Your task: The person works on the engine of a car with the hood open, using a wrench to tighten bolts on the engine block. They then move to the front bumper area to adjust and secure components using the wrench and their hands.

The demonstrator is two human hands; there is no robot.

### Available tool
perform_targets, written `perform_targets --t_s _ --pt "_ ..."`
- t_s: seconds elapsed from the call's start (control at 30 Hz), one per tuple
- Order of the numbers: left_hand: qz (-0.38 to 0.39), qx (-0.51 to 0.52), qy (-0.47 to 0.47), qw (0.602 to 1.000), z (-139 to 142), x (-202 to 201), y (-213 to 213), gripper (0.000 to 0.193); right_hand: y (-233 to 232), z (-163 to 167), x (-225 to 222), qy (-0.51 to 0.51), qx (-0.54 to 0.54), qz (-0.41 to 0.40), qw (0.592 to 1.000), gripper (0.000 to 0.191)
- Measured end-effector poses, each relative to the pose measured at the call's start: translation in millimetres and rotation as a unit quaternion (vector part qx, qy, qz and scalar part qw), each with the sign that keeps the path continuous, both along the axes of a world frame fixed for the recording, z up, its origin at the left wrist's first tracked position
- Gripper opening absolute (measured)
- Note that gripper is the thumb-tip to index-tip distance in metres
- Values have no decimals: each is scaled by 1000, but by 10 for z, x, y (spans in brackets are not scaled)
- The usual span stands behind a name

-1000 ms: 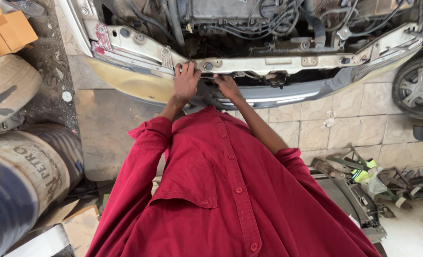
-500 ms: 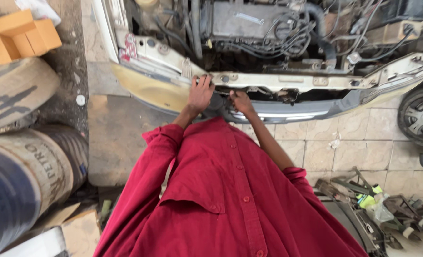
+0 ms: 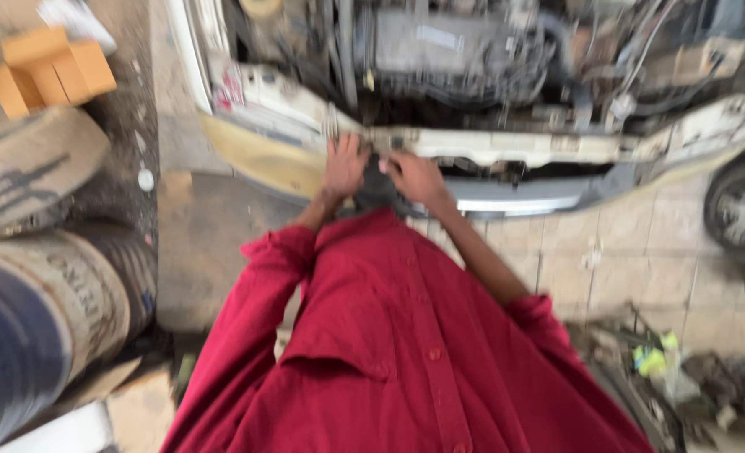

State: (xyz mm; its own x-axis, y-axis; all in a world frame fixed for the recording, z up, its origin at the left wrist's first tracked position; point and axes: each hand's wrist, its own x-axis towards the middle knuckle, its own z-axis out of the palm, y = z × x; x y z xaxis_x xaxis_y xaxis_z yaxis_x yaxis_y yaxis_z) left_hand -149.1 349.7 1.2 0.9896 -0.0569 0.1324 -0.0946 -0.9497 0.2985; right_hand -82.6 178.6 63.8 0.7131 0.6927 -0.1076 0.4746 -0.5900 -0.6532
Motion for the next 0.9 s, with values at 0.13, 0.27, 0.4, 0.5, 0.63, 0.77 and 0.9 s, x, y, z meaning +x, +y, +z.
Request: perform_targets --t_s 0.13,0.27,0.4,0.5,0.63,0.77,0.9 --pt "21 -37 11 999 24 29 44 39 165 -43 163 -33 -15 88 995 26" --pt "26 -82 -34 996 70 70 52 28 249 -7 338 2 21 109 994 19" --pt "19 -106 -43 993 97 90 24 27 308 50 410 12 24 114 993 15" --pt "11 -110 -65 992 77 61 30 30 338 62 399 26 30 130 991 13" --pt "1 -93 -44 995 36 23 60 31 334 45 381 60 9 146 987 16" --pt "-13 -98 -27 995 26 9 90 26 348 36 392 79 -2 132 988 15" --pt "-35 -98 -26 994 48 31 116 30 385 36 415 101 -58 129 985 15"
